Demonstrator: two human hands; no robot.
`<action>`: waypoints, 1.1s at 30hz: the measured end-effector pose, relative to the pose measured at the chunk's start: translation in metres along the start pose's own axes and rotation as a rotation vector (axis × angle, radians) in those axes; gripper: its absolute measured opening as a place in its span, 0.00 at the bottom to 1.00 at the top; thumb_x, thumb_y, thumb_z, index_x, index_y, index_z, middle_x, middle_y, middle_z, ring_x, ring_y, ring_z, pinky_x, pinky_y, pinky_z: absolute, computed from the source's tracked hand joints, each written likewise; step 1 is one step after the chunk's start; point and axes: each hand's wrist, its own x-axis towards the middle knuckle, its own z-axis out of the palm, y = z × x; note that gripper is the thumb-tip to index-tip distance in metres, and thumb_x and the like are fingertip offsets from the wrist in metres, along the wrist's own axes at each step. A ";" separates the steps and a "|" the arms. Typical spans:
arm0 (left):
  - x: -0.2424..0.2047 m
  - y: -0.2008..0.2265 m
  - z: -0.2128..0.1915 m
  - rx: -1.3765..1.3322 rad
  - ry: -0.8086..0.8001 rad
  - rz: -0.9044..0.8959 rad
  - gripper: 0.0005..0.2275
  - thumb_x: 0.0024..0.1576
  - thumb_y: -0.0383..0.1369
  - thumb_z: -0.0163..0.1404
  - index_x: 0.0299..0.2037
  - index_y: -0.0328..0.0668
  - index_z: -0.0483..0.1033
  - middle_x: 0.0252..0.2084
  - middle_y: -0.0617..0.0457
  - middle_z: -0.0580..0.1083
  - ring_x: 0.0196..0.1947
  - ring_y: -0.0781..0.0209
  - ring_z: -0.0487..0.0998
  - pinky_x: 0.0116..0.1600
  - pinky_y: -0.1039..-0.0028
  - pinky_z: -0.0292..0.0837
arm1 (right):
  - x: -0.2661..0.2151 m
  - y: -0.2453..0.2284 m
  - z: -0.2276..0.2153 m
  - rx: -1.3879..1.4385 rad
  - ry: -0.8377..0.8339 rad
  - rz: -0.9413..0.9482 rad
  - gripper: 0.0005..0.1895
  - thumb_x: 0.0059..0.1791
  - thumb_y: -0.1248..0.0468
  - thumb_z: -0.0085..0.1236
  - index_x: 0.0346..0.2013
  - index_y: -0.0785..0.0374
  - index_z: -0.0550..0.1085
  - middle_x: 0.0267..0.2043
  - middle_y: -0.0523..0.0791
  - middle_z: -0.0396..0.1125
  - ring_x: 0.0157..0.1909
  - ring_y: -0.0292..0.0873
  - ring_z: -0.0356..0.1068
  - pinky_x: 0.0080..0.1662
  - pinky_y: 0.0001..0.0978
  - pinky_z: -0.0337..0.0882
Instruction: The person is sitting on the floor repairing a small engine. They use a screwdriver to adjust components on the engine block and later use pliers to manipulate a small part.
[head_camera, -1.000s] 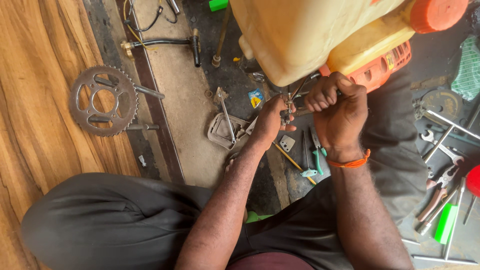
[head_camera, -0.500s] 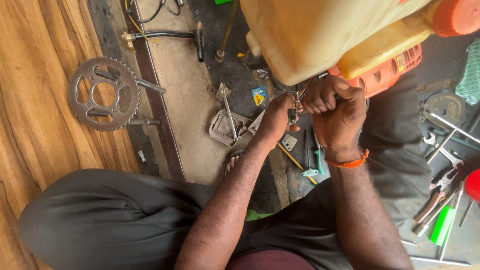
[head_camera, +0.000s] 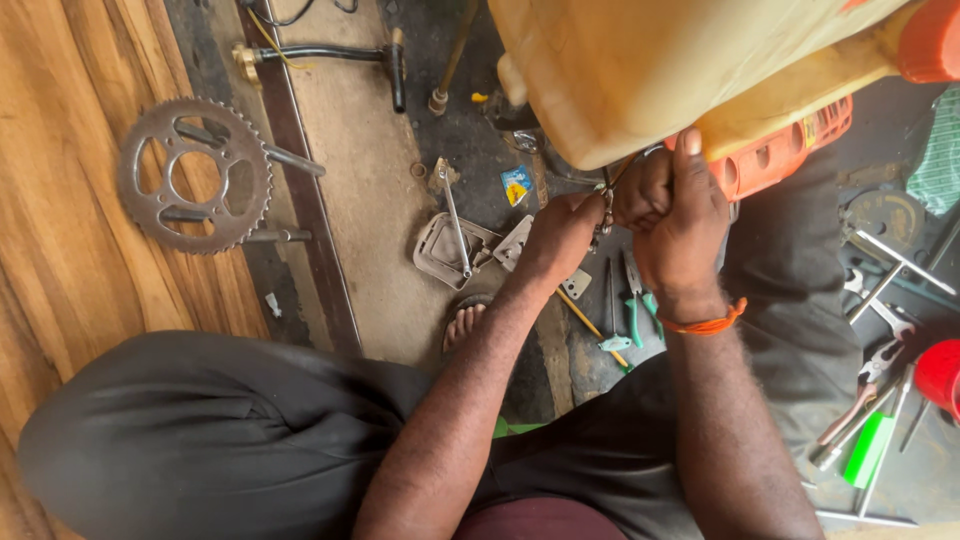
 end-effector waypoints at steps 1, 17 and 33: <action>0.000 0.001 0.001 0.019 -0.012 -0.008 0.16 0.56 0.42 0.41 0.31 0.36 0.75 0.24 0.49 0.74 0.28 0.58 0.74 0.36 0.64 0.67 | 0.001 0.001 0.001 -0.002 0.007 -0.002 0.30 0.65 0.46 0.36 0.23 0.57 0.53 0.19 0.43 0.46 0.22 0.39 0.44 0.29 0.35 0.49; 0.010 -0.043 0.005 0.002 -0.086 0.185 0.13 0.59 0.36 0.42 0.40 0.31 0.73 0.39 0.42 0.74 0.41 0.51 0.74 0.47 0.61 0.69 | 0.010 0.005 0.004 0.131 0.162 0.123 0.22 0.60 0.53 0.37 0.23 0.57 0.54 0.19 0.40 0.45 0.21 0.37 0.42 0.27 0.33 0.47; 0.010 -0.059 0.018 0.325 -0.086 0.356 0.04 0.58 0.24 0.42 0.34 0.34 0.69 0.32 0.45 0.73 0.32 0.51 0.77 0.35 0.65 0.71 | 0.014 0.010 0.006 0.144 0.254 0.125 0.23 0.59 0.53 0.37 0.21 0.55 0.52 0.18 0.40 0.44 0.18 0.37 0.39 0.24 0.34 0.45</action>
